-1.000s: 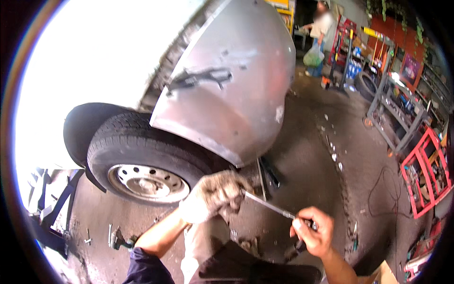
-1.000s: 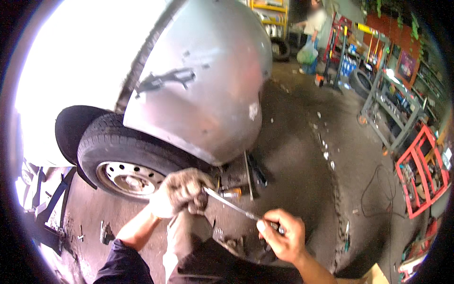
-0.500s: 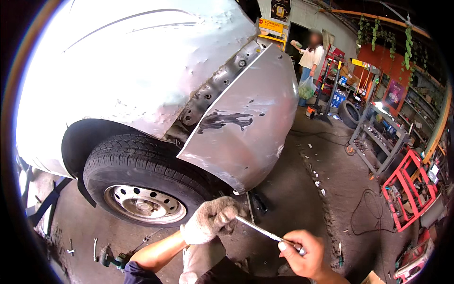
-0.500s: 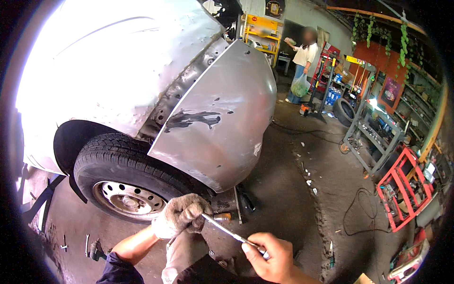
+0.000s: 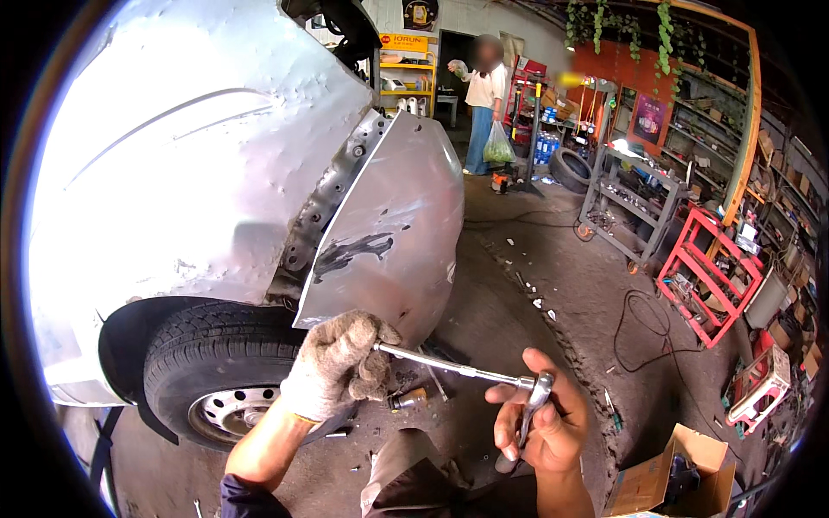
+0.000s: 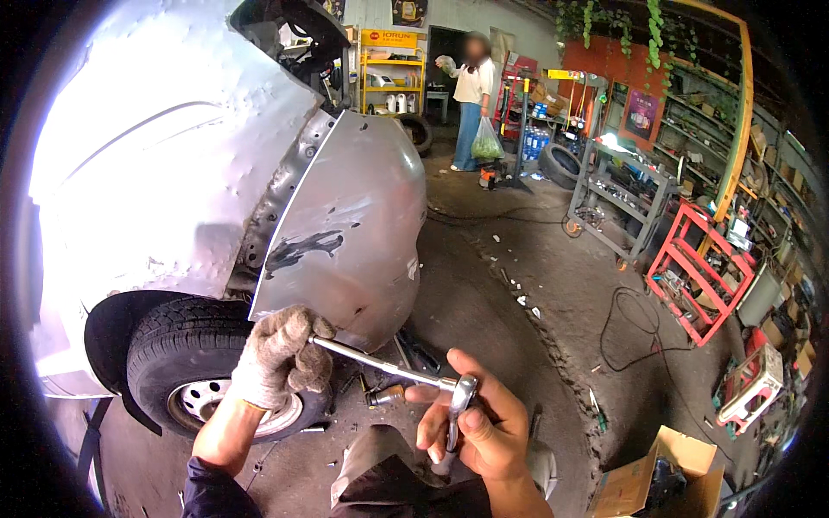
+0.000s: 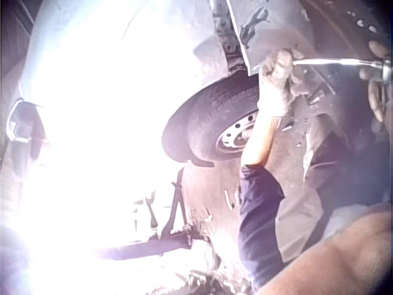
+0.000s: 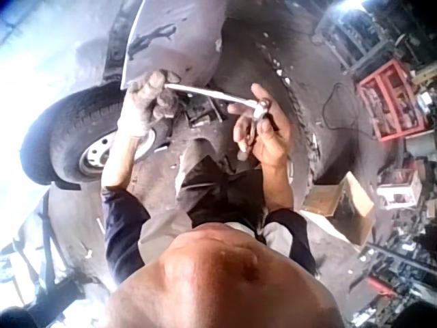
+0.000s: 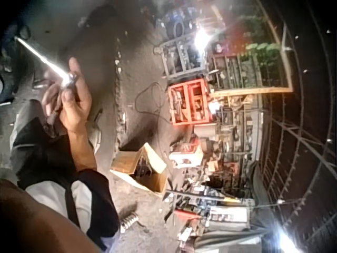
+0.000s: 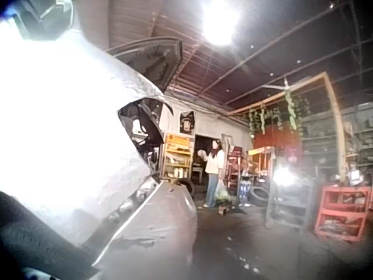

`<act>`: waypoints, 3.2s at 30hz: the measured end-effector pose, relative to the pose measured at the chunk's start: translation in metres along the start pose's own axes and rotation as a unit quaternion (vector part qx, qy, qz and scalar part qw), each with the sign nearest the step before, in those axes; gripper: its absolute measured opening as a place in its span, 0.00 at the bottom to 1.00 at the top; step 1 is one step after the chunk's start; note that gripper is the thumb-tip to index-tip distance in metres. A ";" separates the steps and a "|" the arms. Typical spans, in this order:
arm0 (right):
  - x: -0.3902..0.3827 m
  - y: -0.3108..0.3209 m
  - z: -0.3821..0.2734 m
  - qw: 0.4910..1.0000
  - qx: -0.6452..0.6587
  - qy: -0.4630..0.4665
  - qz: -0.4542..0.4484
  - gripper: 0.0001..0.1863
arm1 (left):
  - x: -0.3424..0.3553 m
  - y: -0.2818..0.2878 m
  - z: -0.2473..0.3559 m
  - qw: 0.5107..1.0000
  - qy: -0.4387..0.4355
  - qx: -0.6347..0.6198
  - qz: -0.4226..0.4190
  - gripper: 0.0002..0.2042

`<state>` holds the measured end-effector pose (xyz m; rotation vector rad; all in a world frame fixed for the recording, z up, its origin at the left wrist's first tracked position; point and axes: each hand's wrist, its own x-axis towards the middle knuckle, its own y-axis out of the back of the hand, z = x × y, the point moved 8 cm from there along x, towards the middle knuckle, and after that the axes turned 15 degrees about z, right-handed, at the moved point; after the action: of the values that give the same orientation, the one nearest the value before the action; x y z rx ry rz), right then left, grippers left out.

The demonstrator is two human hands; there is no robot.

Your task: The person works on the front bumper of a silver car in a garage, using a wrench to loosen and tighten bolts on the bumper cover. They repeatedly adjust the bumper's position and fasten it to the vehicle's frame.

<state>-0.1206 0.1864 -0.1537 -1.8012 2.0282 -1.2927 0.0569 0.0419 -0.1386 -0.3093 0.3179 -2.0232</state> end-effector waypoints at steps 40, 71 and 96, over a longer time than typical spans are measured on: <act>0.161 -0.144 -0.043 0.666 -0.629 0.401 -0.006 0.09 | 0.086 0.012 0.090 0.911 -0.326 0.202 0.154 0.22; 0.182 -0.124 0.032 0.969 -0.214 0.030 0.119 0.10 | 0.085 -0.025 0.092 0.795 -0.482 0.361 0.079 0.33; 0.176 -0.183 0.019 0.178 -0.834 0.398 -0.337 0.06 | 0.091 0.018 0.073 0.973 -0.216 -0.044 0.063 0.24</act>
<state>-0.0210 0.0403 0.0298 0.4543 -0.6284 -0.4647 0.0568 -0.0538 -0.0700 -0.7520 0.1486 -1.7638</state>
